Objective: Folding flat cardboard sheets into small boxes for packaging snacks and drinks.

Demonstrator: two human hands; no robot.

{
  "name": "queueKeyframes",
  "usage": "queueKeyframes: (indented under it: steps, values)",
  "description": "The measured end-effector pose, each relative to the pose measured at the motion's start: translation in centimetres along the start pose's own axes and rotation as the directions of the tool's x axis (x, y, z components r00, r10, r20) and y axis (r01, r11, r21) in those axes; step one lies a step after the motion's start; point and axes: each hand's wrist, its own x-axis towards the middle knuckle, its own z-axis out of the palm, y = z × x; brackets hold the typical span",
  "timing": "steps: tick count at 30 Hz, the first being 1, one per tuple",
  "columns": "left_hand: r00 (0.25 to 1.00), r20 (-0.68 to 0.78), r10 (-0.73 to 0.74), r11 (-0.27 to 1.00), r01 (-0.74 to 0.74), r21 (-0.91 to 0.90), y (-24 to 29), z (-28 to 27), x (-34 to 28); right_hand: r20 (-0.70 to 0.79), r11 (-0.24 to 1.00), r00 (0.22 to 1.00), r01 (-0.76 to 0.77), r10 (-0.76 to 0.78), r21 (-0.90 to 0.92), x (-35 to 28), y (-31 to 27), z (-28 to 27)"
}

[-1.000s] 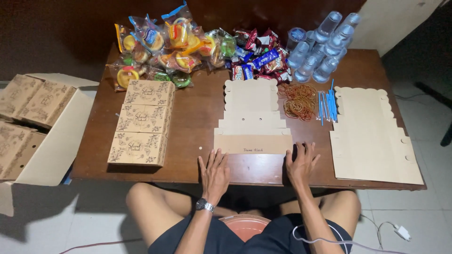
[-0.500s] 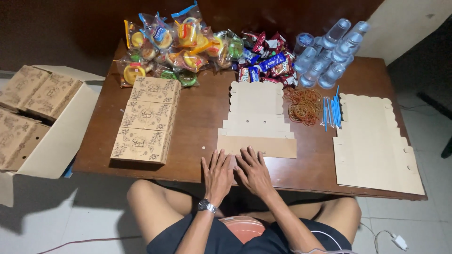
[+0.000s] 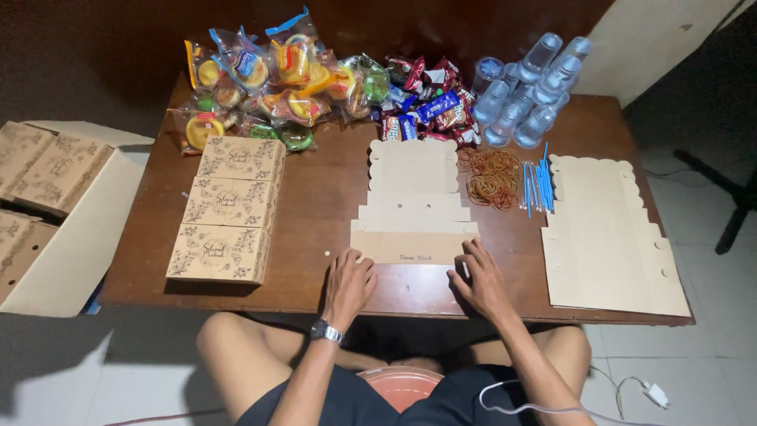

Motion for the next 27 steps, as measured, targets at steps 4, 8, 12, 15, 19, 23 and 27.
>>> queueKeyframes:
  steps: [4, 8, 12, 15, 19, 23, 27]
  values:
    - [0.988, 0.029, 0.155, 0.987, -0.156, 0.026, 1.2, -5.4, 2.3, 0.107, 0.993, 0.988, 0.102, -0.108, 0.061, 2.4, -0.7, -2.2]
    - [0.957, 0.206, 0.207, 0.975, -0.218, 0.034, -0.9, -4.5, 4.2, 0.24, 0.987, 0.959, 0.158, -0.153, -0.003, 3.2, -0.3, -1.3]
    - [0.934, 0.12, 0.336, 0.922, -0.353, 0.16, -2.5, -2.5, 4.7, 0.28, 0.936, 0.938, 0.272, -0.206, -0.222, 3.7, -0.1, -0.9]
    - [0.905, 0.094, 0.414, 0.87, -0.424, 0.252, -3.7, -0.6, 5.0, 0.286, 0.882, 0.926, 0.336, -0.246, -0.329, 4.3, 0.9, 0.4]
    - [0.89, 0.12, 0.439, 0.835, -0.454, 0.312, -3.3, -1.5, 4.7, 0.296, 0.86, 0.906, 0.392, -0.301, -0.327, 4.5, 0.4, -0.3]
    - [0.889, 0.166, 0.426, 0.839, -0.457, 0.295, -2.4, -2.3, 4.5, 0.304, 0.801, 0.866, 0.488, -0.396, -0.346, 4.4, 0.4, -0.4]
    - [0.885, 0.154, 0.44, 0.816, -0.465, 0.343, -2.5, -1.2, 4.5, 0.291, 0.788, 0.859, 0.505, -0.421, -0.353, 3.9, 0.4, -0.1]
